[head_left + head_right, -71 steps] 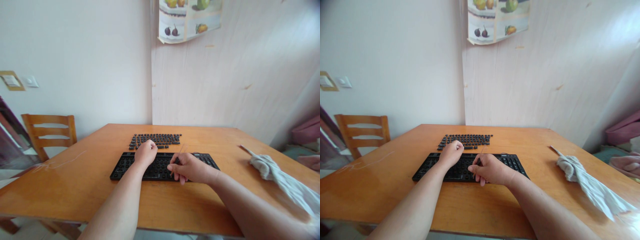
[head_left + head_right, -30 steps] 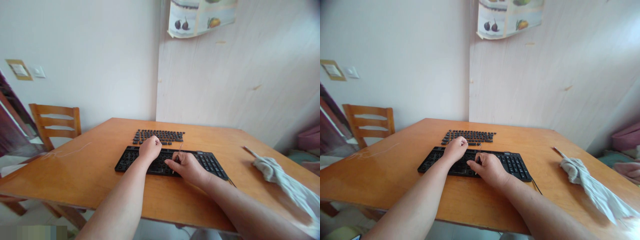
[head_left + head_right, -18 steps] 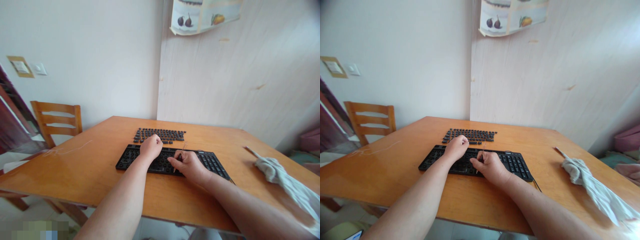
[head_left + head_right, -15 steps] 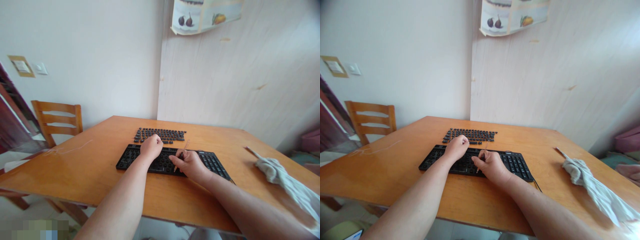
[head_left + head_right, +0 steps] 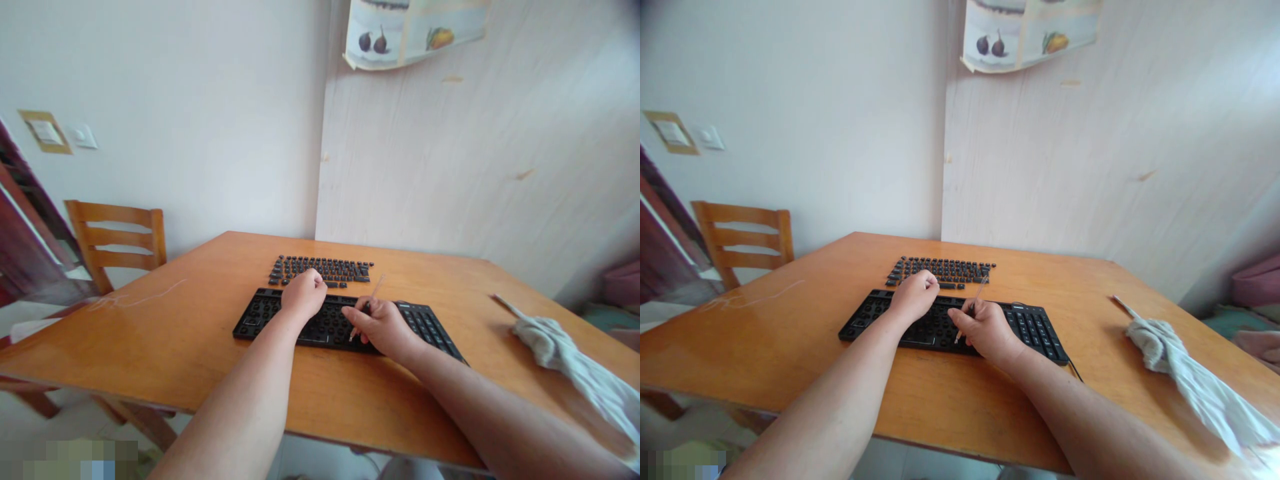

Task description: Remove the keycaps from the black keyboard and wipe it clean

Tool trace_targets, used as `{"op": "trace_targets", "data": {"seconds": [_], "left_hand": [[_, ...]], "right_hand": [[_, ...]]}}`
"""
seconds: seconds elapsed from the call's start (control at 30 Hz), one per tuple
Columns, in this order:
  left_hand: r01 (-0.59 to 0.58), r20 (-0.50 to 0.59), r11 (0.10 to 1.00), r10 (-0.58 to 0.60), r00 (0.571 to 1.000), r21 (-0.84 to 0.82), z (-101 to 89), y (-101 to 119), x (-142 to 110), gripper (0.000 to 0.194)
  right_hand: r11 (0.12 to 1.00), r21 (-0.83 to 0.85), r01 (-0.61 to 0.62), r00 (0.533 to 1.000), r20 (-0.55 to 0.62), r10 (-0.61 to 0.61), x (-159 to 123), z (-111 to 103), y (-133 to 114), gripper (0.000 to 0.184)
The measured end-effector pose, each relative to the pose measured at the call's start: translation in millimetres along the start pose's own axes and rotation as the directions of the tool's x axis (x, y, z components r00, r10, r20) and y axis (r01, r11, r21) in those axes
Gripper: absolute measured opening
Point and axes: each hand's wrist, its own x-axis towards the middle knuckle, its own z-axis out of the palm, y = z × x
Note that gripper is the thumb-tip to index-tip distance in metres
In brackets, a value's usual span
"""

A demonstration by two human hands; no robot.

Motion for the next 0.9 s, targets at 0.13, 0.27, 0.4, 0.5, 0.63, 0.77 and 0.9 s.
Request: {"op": "trace_targets", "data": {"seconds": [0.13, 0.27, 0.4, 0.5, 0.63, 0.77, 0.9], "left_hand": [[0.01, 0.011, 1.0, -0.01, 1.0, -0.001, 0.5, 0, 0, 0.015], [0.002, 0.001, 1.0, -0.002, 1.0, -0.006, 2.8, -2, 1, 0.014], [-0.006, -0.005, 1.0, 0.006, 1.0, -0.015, 1.8, -2, 0, 0.014], [-0.01, -0.01, 1.0, 0.01, 1.0, -0.015, 0.8, -1, 0, 0.014], [-0.002, -0.007, 1.0, 0.001, 1.0, -0.011, 2.3, -1, 1, 0.014], [-0.004, -0.009, 1.0, 0.004, 1.0, -0.01, 3.9, -3, 1, 0.013], [-0.007, 0.007, 1.0, 0.007, 1.0, -0.009, 2.5, -2, 0, 0.014]], "right_hand": [[1.0, 0.006, -0.008, 1.0, 0.0, 0.008, 0, -1, 2, 0.037], [1.0, 0.003, -0.022, 1.0, 0.005, 0.022, 1, -2, 2, 0.037], [1.0, 0.01, -0.012, 1.0, 0.025, 0.012, 0, -4, 1, 0.036], [1.0, 0.004, 0.031, 0.996, 0.086, -0.031, -2, -6, -3, 0.036], [0.987, -0.065, 0.15, 0.974, 0.183, -0.136, -4, -9, -8, 0.037], [0.964, -0.162, 0.211, 0.955, 0.246, -0.168, -4, -16, -10, 0.036], [0.96, -0.225, 0.165, 0.943, 0.32, -0.087, -6, -27, -15, 0.036]]}}
